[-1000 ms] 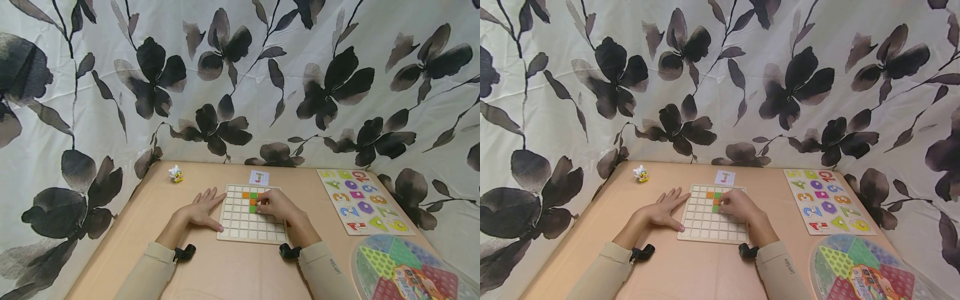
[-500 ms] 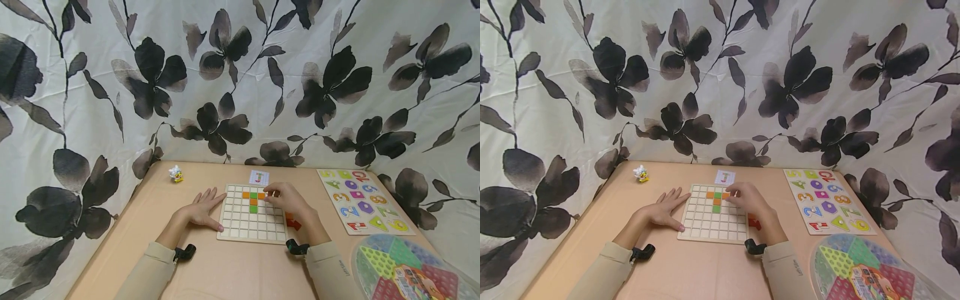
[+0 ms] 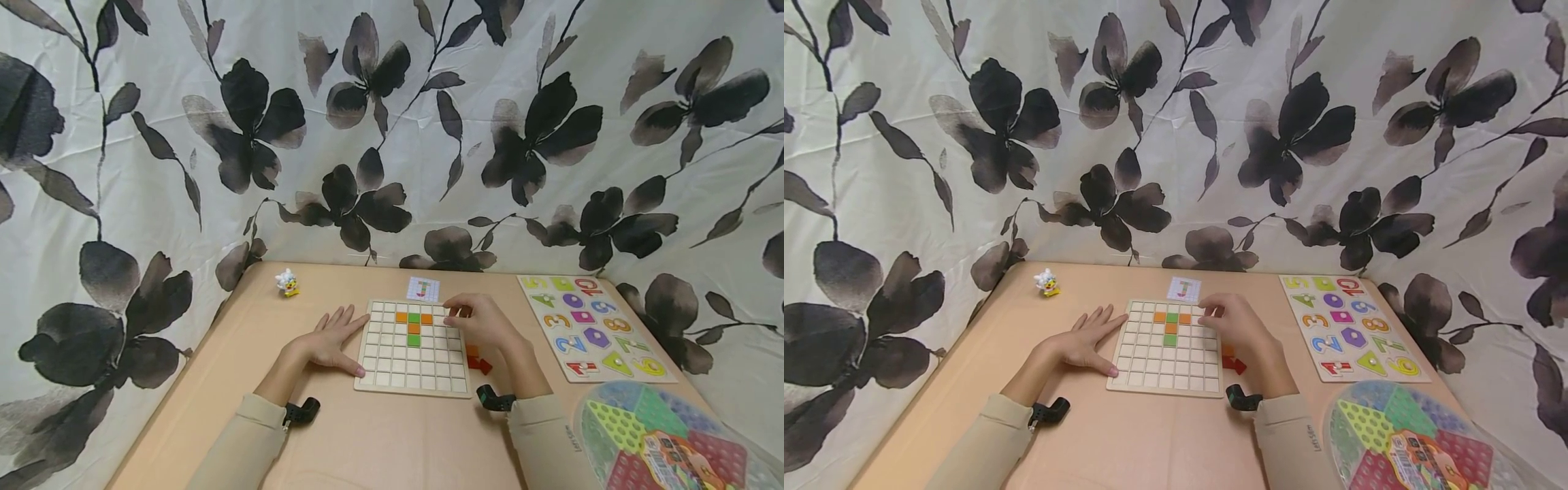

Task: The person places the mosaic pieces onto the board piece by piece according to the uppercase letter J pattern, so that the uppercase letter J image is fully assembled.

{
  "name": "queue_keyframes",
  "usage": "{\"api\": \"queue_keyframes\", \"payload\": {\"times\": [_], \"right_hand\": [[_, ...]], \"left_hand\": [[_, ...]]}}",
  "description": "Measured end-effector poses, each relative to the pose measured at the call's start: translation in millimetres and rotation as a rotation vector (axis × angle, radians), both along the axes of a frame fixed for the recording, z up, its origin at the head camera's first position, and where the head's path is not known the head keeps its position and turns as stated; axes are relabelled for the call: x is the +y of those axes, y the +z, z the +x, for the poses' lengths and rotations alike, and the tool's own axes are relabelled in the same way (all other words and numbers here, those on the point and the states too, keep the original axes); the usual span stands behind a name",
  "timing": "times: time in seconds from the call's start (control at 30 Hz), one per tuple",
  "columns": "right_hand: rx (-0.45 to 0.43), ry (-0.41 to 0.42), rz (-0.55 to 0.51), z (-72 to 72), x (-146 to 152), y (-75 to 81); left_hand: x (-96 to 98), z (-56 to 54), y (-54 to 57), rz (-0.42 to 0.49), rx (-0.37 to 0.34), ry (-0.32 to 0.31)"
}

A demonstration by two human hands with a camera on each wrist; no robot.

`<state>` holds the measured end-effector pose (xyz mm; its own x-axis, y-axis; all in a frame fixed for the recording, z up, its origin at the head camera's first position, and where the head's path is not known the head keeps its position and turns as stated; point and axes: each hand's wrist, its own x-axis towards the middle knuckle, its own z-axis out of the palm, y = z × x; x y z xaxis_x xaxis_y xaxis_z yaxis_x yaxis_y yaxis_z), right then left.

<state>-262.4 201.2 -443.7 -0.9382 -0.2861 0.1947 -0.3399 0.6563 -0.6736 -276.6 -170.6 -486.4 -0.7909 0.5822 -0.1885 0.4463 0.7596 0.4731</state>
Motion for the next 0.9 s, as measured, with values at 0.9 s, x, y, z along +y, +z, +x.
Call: {"api": "queue_keyframes", "payload": {"times": [0.9], "right_hand": [[-0.262,0.050,0.074,-3.9,44.2,-2.0]], "left_hand": [[-1.7,-0.3,7.7,0.010,-0.006,-0.010]]}}
